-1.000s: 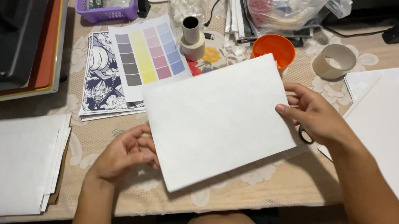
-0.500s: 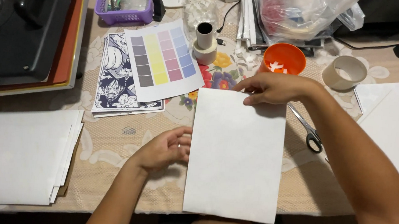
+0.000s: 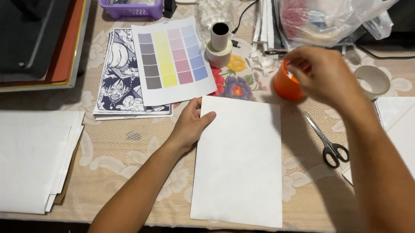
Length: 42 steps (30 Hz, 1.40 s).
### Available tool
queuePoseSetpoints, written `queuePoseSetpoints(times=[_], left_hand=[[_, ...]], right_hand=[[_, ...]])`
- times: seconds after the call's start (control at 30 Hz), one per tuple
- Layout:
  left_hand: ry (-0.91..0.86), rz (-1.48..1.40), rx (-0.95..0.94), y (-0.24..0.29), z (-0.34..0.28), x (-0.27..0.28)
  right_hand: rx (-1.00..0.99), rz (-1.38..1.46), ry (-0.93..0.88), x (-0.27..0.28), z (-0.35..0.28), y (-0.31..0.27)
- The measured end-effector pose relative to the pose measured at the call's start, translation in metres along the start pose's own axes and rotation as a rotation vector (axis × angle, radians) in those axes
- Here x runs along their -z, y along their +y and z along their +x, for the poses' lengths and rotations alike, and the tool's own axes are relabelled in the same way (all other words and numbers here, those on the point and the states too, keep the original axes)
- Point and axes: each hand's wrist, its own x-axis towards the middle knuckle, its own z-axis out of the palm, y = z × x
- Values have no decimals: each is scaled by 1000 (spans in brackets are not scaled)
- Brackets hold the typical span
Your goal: Applying small pieces of adhesive tape to the corners of paper sheets to secure them, likely for a printing or heat transfer process.
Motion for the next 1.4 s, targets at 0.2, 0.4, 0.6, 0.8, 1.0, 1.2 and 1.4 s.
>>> queuePoseSetpoints(times=[0.2,0.4,0.6,0.8,1.0,1.2,1.4], left_hand=[[4,-7,6,0,-2,-3],[18,-13,9,-2,-5,-1],[51,8,17,0,-2,-1],[82,-2,21,-1,-3,1],[265,21,98,19,-14,-11],[298,90,90,26,-17,-17],[307,350,12,21,-16,-10]], right_hand=[[-306,-458,-184,-15,40,53],[-400,-474,-415,-50,81,80],[-423,-474,-437,-146,123,245],[-428,-413,-413,-79,95,129],[-479,-360,-469,18,61,-4],[-395,-237,-303,21,43,24],[-428,67,-129,25,25,14]])
